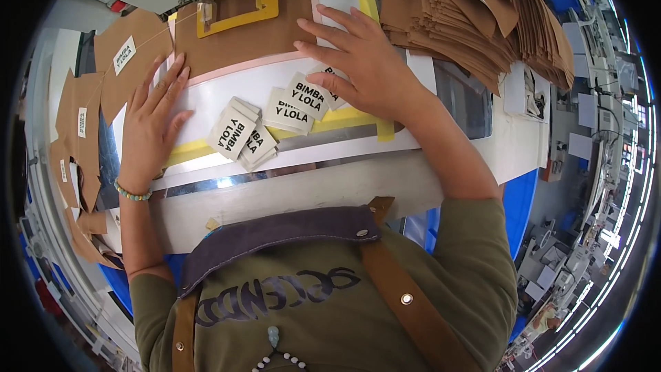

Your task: Sewing 'BIMBA Y LOLA' labels onto brown leather pieces using an industrial sewing machine.

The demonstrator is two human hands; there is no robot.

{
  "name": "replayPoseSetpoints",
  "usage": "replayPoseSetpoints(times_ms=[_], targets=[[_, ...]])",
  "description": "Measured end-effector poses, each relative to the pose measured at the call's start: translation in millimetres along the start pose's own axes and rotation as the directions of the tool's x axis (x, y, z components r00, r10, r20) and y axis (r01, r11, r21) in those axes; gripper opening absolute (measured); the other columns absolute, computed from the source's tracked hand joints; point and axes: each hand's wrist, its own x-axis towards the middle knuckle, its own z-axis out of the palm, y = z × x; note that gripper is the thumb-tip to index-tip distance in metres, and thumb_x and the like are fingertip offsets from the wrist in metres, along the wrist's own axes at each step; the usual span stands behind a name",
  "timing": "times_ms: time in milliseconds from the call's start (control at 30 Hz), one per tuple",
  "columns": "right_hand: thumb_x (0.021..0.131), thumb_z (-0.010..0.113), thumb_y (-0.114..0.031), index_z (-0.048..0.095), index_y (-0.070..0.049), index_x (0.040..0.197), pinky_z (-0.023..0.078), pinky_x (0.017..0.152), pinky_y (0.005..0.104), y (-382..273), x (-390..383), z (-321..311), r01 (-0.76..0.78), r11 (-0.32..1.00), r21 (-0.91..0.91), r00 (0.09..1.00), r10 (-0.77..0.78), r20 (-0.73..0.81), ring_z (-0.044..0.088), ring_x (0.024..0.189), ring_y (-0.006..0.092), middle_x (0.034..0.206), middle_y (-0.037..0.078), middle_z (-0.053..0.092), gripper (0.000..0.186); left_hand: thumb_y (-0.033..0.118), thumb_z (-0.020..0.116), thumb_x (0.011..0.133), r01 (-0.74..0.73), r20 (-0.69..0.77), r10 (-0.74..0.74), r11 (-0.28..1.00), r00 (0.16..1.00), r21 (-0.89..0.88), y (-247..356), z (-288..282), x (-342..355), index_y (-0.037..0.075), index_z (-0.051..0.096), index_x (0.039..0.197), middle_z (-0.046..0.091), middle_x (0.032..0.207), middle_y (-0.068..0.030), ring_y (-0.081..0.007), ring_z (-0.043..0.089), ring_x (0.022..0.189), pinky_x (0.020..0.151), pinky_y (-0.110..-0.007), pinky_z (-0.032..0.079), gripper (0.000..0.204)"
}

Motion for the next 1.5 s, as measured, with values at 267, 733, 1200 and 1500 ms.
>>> replayPoseSetpoints(times_ms=[267, 733, 1200, 1500], targets=[[0.106, 0.069, -0.033, 0.075, -0.01, 0.138, 0.039, 0.125, 0.0529, 4, -6, -5, -0.002, 1.0, 0.013, 0.997, 0.003, -0.082, 0.051, 0.151, 0.0316, 0.157, 0.008, 0.064, 0.04, 0.029, 0.078, 0.098, 0.008, -0.027, -0.009, 0.999, 1.0, -0.041, -5, 11, -4, 0.016, 0.061, 0.159, 0.054, 0.17, 0.001, -0.0334, 0.044, 0.159, 0.127, -0.05, 0.039, 0.065], [0.08, 0.079, -0.019, 0.069, -0.007, 0.084, 0.054, 0.063, 0.0399, -53, -6, -26, -0.085, 0.957, -0.277, 0.996, 0.073, -0.054, 0.065, 0.08, 0.0238, 0.085, 0.004, 0.062, 0.016, 0.023, 0.076, 0.097, 0.002, -0.05, -0.007, 0.995, 0.999, -0.104, -10, 5, -1, 0.01, 0.063, 0.155, 0.057, 0.167, -0.0048, -0.0352, 0.044, 0.159, 0.129, -0.049, 0.04, 0.061], [0.085, 0.076, -0.012, 0.072, -0.009, 0.088, 0.06, 0.072, 0.0372, -14, 105, -8, 0.15, 0.914, -0.377, 0.961, -0.225, -0.163, 0.071, 0.094, 0.023, 0.094, 0.004, 0.069, 0.006, 0.009, 0.084, 0.088, -0.238, -0.199, 0.191, 0.94, 0.961, -0.246, 6, -31, 33, 0.006, 0.07, 0.142, 0.07, 0.148, -0.0099, -0.0358, 0.065, 0.136, 0.109, -0.045, 0.057, 0.056], [0.092, 0.069, -0.017, 0.072, -0.005, 0.091, 0.059, 0.073, 0.0432, -29, 107, -15, 0.076, 0.997, 0.018, 0.992, -0.074, -0.106, 0.072, 0.089, 0.0315, 0.095, 0.008, 0.071, 0.013, 0.007, 0.083, 0.092, -0.074, -0.258, -0.066, 0.864, 0.964, -0.499, 15, 2, 60, 0.003, 0.071, 0.135, 0.076, 0.127, -0.0159, -0.0339, 0.074, 0.112, 0.098, -0.043, 0.06, 0.045]])
